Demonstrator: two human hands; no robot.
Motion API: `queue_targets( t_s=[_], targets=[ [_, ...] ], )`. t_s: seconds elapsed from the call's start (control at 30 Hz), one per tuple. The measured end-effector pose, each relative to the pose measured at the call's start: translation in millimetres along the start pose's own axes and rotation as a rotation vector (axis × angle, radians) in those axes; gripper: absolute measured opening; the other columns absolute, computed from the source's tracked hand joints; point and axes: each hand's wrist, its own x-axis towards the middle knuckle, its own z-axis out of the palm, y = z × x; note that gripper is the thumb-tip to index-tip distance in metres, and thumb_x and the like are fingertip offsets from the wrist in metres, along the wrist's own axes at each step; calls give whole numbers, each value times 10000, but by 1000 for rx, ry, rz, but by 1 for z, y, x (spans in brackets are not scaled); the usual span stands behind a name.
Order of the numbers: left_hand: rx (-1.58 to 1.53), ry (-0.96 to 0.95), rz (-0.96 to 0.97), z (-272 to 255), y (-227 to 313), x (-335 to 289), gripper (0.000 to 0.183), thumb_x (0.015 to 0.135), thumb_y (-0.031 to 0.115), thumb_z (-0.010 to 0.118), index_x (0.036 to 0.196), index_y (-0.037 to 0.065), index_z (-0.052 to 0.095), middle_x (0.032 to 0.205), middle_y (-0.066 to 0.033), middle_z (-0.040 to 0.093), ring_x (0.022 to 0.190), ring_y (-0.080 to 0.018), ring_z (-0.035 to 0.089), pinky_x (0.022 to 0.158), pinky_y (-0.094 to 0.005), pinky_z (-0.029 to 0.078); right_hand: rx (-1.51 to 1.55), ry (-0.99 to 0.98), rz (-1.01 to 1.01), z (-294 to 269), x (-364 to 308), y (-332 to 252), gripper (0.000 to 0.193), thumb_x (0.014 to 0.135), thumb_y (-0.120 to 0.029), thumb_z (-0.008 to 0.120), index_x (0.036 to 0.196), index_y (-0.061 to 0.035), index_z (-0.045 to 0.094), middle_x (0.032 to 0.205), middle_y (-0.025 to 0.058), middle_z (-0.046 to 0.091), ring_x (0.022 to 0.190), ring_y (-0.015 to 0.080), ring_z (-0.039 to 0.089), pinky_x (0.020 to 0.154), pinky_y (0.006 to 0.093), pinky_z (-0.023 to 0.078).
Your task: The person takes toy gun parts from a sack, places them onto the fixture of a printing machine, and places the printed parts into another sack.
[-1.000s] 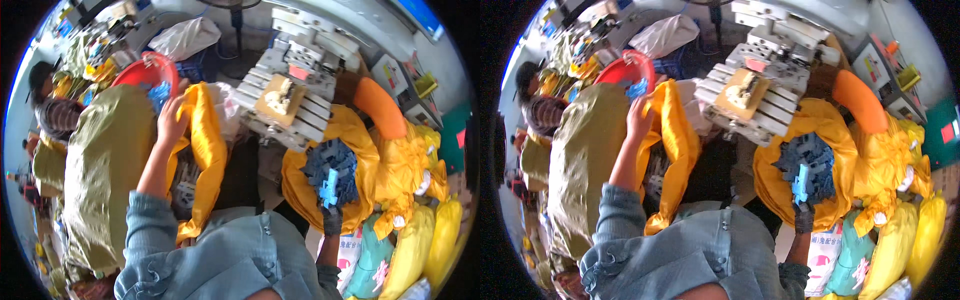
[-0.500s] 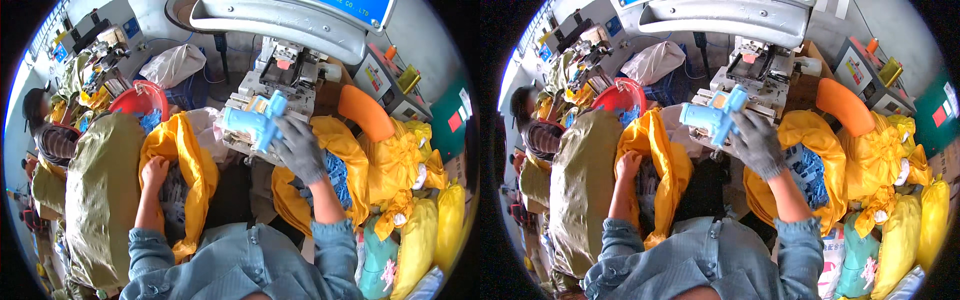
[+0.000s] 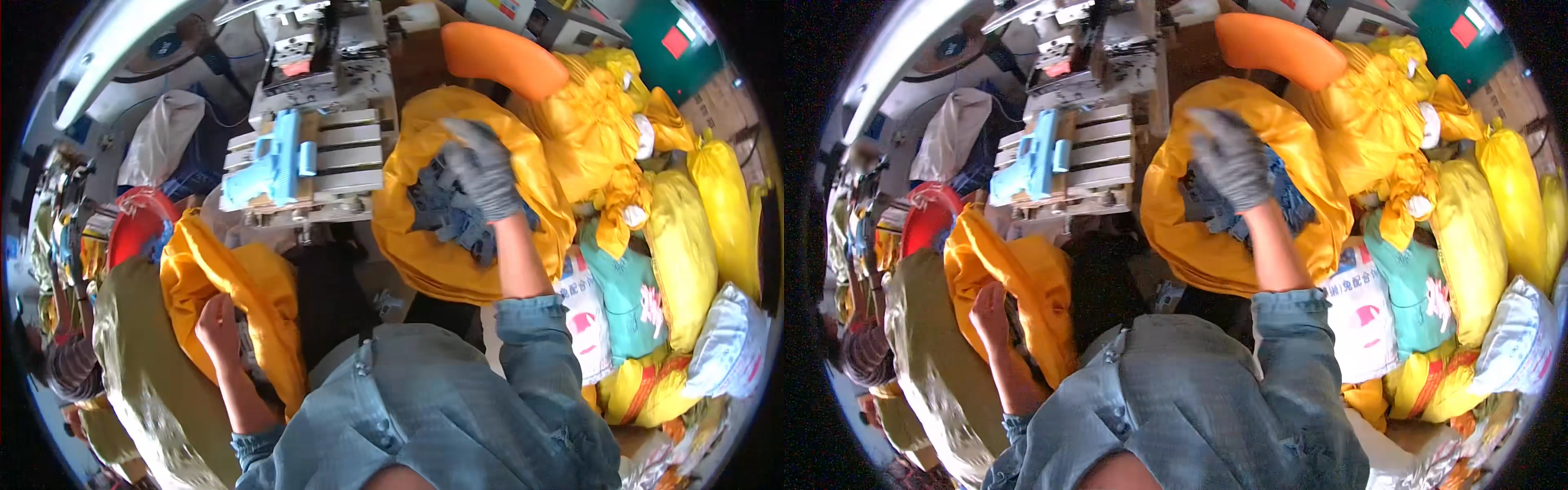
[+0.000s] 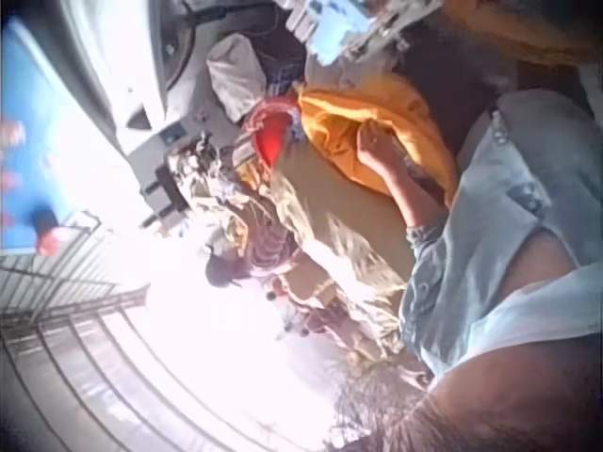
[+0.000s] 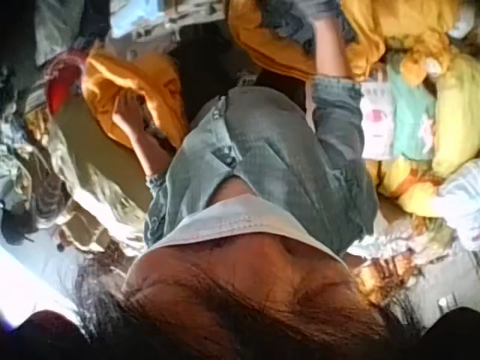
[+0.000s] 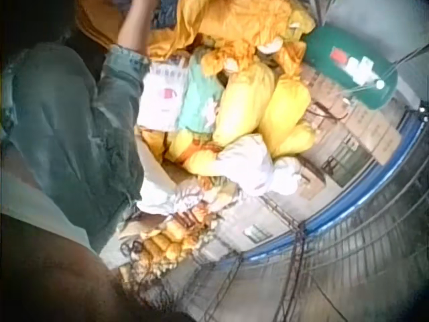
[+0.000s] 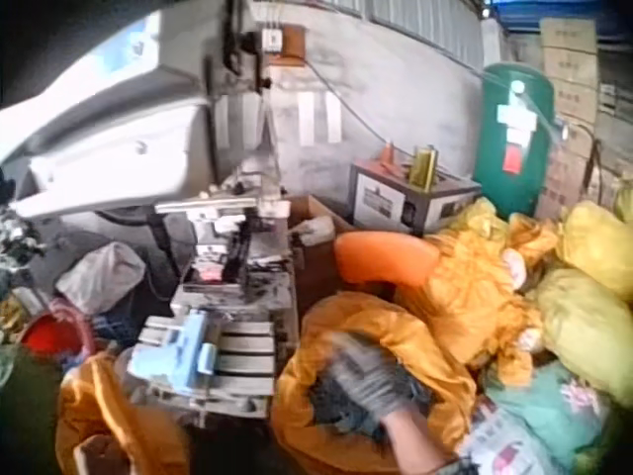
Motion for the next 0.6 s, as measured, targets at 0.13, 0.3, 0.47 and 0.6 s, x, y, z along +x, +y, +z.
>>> queue_targets(
  t_s=[0.13,0.3,0.47,0.6],
  targets=[
    [-19,-131,-47,16,15,-5,143,853,114,615,929,3,662,786,-89,674,689,-147,640,607,-270,501,-296,-186,632,-44,-128,188,296,853,-271,552,1097,-115,615,1049,150,635,978,313,592,834,384,467],
    [0,-137,-94,30,32,-13,133,856,88,601,926,-11,656,777,-92,663,690,-139,636,616,-262,501,-378,-338,766,-9,-230,261,334,821,-370,516,1096,-228,641,1095,107,635,1018,326,590,876,419,460],
    [98,-177,32,28,35,-21,111,854,59,595,910,-16,656,782,-90,648,678,-147,622,598,-260,501,-661,-568,951,30,-183,233,516,767,-424,574,1181,-117,592,1276,176,523,1167,341,503,964,458,409],
    [47,-153,-20,30,49,-21,108,852,54,597,908,-17,655,775,-97,642,670,-150,613,591,-261,490,-658,-578,1049,49,-221,279,776,725,-559,589,1323,-85,448,1412,192,368,1255,344,421,1015,464,358]
  ],
)
